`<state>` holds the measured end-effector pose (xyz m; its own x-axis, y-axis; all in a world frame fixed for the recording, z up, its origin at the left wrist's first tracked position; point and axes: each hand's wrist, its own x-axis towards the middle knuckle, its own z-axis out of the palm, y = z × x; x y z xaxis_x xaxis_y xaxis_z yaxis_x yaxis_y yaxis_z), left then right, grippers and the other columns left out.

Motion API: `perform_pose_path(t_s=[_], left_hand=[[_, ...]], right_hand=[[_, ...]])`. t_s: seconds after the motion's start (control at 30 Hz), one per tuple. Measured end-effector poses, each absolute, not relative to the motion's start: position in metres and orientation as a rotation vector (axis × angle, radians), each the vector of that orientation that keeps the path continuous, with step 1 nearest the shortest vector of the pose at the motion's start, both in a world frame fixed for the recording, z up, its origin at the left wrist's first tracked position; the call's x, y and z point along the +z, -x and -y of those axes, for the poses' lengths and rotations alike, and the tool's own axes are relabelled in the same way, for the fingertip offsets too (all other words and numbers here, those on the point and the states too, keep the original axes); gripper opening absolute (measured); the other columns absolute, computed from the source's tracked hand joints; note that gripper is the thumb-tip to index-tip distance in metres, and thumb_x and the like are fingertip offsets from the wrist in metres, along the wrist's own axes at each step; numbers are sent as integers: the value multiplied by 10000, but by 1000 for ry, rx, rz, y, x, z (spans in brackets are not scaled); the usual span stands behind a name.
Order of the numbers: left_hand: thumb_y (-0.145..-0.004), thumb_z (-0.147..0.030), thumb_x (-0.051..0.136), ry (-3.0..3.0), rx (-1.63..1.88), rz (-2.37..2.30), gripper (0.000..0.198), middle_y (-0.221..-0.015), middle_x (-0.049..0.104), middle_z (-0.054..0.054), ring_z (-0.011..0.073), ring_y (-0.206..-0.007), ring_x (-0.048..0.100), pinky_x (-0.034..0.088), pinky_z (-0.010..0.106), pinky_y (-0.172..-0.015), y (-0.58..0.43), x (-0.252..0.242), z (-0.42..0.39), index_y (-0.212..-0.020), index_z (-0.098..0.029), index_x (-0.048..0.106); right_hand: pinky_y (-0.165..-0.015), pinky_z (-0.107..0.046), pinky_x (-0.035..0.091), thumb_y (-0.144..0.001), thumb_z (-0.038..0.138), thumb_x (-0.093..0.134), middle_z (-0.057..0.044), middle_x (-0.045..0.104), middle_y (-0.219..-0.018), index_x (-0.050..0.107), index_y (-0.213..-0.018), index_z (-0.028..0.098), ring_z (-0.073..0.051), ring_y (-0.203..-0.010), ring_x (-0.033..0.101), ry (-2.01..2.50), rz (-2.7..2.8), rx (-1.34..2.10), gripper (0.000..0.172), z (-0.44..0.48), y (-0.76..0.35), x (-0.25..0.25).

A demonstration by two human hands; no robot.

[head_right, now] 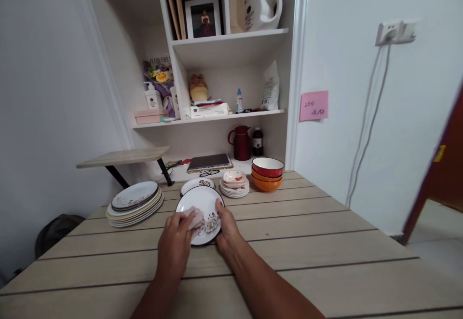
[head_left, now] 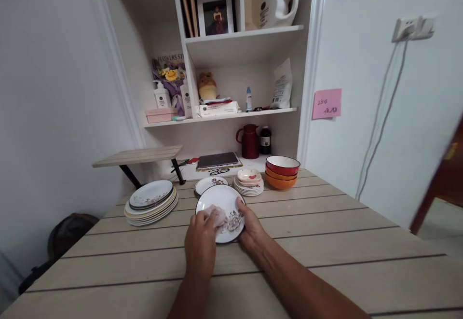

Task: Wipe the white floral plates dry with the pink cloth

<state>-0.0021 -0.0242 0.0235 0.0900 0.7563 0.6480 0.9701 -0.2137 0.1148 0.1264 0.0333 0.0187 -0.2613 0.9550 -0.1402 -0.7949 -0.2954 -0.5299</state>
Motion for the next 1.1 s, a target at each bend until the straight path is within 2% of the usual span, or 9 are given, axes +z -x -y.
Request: perform_pose_path(t_s=[0.2,0.33,0.47,0.6,0.7,0.87,1.1], left_hand=[[-796,-43,508,2280,-904,1545,506,-1021,563,44,194,-959,489,460,315,-833,-11,19,26,-1242,-276,558],[-804,-37,478,2265,-1014,1566,517,-1015,548,45,191,-964,475,455,324,-858,-8,20,27,-1262,-268,539],[-809,-55,492,2080,-1065,1698,516,-1010,547,44,196,-964,475,445,318,-852,1,21,24,-1267,-288,541],[-863,-199,501,1816,-1052,1894,381,-994,551,63,211,-942,485,440,322,-803,18,22,20,-1226,-280,584],[-880,-240,482,1727,-954,1975,340,-963,562,71,216,-911,490,431,325,-778,28,23,18,-1195,-258,610],[-853,-199,520,1900,-786,1912,353,-969,571,53,198,-887,484,418,309,-785,17,21,18,-1184,-277,613],[-819,-63,469,2251,-803,1726,477,-1032,578,45,185,-962,497,430,285,-835,-14,19,26,-1230,-280,572]], right_hand=[[-739,-369,527,-824,396,608,-104,734,-848,608,-1056,130,-230,-772,685,550,538,1679,353,-30,-130,27],[-692,-311,513,-779,416,664,-67,725,-795,626,-958,138,-193,-706,669,506,694,1739,332,-18,-120,25],[-733,-309,506,-773,417,669,-76,728,-809,634,-948,123,-194,-736,671,464,760,1801,344,-11,-109,18],[-783,-347,508,-780,387,664,-90,736,-862,632,-1014,127,-210,-769,683,507,765,1796,352,-9,-103,16],[-789,-357,513,-803,364,638,-96,739,-842,627,-1017,122,-217,-780,688,567,689,1772,323,-12,-104,18],[-791,-372,523,-846,330,575,-93,741,-822,601,-1047,127,-219,-803,693,650,439,1720,287,-25,-118,22],[-778,-384,524,-867,412,512,-112,731,-809,599,-1028,103,-235,-791,686,669,324,1817,360,-31,-128,26]])
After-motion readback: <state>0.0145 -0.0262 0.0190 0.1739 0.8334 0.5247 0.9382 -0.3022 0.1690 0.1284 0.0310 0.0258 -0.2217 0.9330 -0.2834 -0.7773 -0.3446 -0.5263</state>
